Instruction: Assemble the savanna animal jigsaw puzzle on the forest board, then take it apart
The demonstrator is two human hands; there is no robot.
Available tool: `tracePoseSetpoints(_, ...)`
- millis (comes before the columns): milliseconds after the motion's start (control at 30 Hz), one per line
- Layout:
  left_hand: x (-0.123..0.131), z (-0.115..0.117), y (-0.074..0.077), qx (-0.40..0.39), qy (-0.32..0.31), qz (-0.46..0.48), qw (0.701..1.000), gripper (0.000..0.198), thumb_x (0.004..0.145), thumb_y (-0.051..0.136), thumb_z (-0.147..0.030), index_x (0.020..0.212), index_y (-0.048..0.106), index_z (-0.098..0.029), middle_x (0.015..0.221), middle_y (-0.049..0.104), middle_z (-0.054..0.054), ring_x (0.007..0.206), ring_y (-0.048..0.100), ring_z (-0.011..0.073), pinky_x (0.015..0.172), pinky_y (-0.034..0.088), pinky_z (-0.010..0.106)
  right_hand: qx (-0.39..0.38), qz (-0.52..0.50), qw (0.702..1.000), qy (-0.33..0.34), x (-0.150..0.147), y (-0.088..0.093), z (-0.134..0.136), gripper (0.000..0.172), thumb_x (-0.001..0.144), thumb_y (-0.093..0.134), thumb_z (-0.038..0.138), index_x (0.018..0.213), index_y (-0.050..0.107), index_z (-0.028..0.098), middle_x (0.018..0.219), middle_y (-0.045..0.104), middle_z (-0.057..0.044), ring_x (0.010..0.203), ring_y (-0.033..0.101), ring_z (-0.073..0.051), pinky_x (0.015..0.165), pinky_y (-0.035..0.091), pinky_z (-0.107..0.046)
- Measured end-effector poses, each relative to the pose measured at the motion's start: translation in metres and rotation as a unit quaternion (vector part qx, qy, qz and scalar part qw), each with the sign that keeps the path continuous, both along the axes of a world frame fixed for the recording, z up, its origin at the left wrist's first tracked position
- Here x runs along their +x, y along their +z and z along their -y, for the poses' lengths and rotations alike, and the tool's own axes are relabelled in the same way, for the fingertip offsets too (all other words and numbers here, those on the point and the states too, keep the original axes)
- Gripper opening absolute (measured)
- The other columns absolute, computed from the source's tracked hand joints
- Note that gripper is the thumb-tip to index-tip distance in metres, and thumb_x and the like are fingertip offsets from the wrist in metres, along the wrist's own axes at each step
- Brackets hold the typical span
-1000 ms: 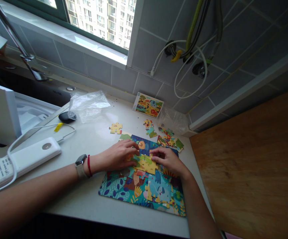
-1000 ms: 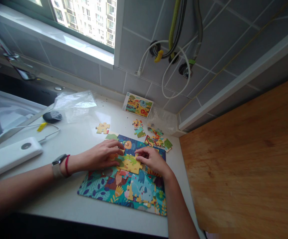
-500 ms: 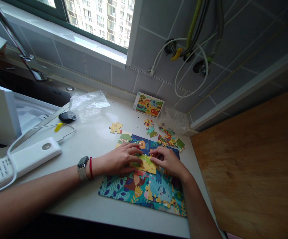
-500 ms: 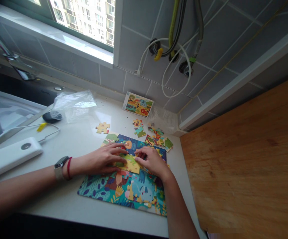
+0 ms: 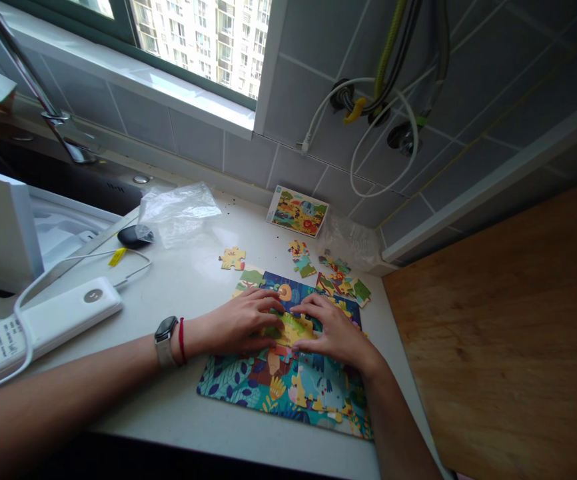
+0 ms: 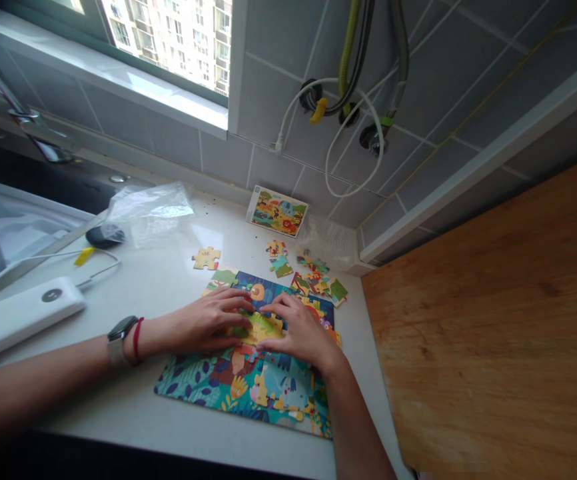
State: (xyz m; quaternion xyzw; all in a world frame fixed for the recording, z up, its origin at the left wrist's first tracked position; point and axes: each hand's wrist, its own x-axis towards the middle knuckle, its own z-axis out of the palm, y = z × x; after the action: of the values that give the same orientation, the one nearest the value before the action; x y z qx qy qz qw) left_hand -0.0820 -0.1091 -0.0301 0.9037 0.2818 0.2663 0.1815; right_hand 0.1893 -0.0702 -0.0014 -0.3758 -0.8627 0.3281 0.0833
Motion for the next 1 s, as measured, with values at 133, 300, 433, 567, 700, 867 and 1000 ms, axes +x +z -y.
tracePoseSetpoints(133, -0.0003, 0.0000, -0.0001, -0.001, 0.003, -0.021, 1.000, 0.024, 0.101, 0.067, -0.041, 0.117, 0.072, -0.023, 0.127, 0.069, 0.011, 0.124, 0.060, 0.0305, 0.110, 0.048, 0.051, 0.009, 0.027, 1.000, 0.013, -0.0030, -0.0001, 0.0059, 0.073, 0.067, 0.097, 0.049, 0.132, 0.069, 0.032, 0.125, 0.061, -0.006, 0.118, 0.061, -0.028, 0.105, 0.051, -0.042)
tracePoseSetpoints(300, -0.0004, -0.0001, -0.0011, -0.002, 0.012, -0.017, 1.000, 0.024, 0.099, 0.070, -0.041, 0.114, 0.072, -0.023, 0.123, 0.070, 0.011, 0.121, 0.061, 0.0306, 0.105, 0.050, 0.049, 0.004, 0.045, 0.999, 0.017, -0.0051, 0.0044, 0.0083, 0.066, 0.072, 0.096, 0.040, 0.131, 0.068, 0.030, 0.123, 0.061, -0.005, 0.116, 0.061, -0.027, 0.104, 0.050, -0.041)
tracePoseSetpoints(433, 0.0000, -0.0005, -0.0021, -0.001, 0.010, -0.015, 1.000, 0.024, 0.100, 0.068, -0.043, 0.113, 0.072, -0.023, 0.124, 0.069, 0.011, 0.121, 0.060, 0.0299, 0.105, 0.049, 0.048, -0.002, 0.029, 1.000, 0.012, -0.0052, 0.0044, 0.0071, 0.060, 0.074, 0.094, 0.039, 0.127, 0.070, 0.030, 0.121, 0.061, -0.005, 0.115, 0.061, -0.026, 0.104, 0.050, -0.040)
tracePoseSetpoints(567, 0.0001, -0.0009, -0.0006, 0.004, 0.006, -0.016, 1.000, 0.024, 0.100, 0.068, -0.042, 0.113, 0.072, -0.022, 0.123, 0.070, 0.011, 0.119, 0.061, 0.0297, 0.105, 0.049, 0.049, -0.004, 0.024, 1.000, 0.010, -0.0046, 0.0032, 0.0067, 0.058, 0.075, 0.094, 0.038, 0.127, 0.070, 0.031, 0.121, 0.061, -0.005, 0.116, 0.061, -0.027, 0.104, 0.050, -0.040)
tracePoseSetpoints(700, -0.0001, -0.0010, 0.0017, 0.008, 0.003, -0.012, 1.000, 0.022, 0.099, 0.069, -0.039, 0.112, 0.072, -0.021, 0.121, 0.070, 0.011, 0.117, 0.062, 0.0304, 0.104, 0.050, 0.050, -0.003, 0.026, 1.000, 0.013, -0.0040, 0.0039, 0.0062, 0.057, 0.076, 0.093, 0.039, 0.127, 0.070, 0.029, 0.121, 0.061, -0.006, 0.117, 0.061, -0.027, 0.104, 0.050, -0.040)
tracePoseSetpoints(867, -0.0009, -0.0014, 0.0005, 0.016, -0.003, -0.001, 1.000, 0.022, 0.098, 0.070, -0.038, 0.113, 0.072, -0.022, 0.120, 0.071, 0.011, 0.117, 0.062, 0.0305, 0.105, 0.049, 0.049, -0.007, 0.019, 1.000, 0.013, -0.0023, 0.0037, 0.0050, 0.058, 0.074, 0.094, 0.038, 0.126, 0.070, 0.029, 0.123, 0.063, -0.005, 0.119, 0.061, -0.028, 0.105, 0.050, -0.040)
tracePoseSetpoints(1000, -0.0019, -0.0017, -0.0012, 0.014, -0.006, -0.009, 1.000, 0.023, 0.098, 0.070, -0.038, 0.114, 0.071, -0.022, 0.120, 0.070, 0.011, 0.118, 0.061, 0.0308, 0.105, 0.049, 0.050, -0.013, 0.015, 1.000, 0.014, -0.0005, 0.0036, 0.0038, 0.058, 0.072, 0.096, 0.037, 0.124, 0.071, 0.029, 0.122, 0.064, -0.005, 0.117, 0.062, -0.027, 0.104, 0.050, -0.039)
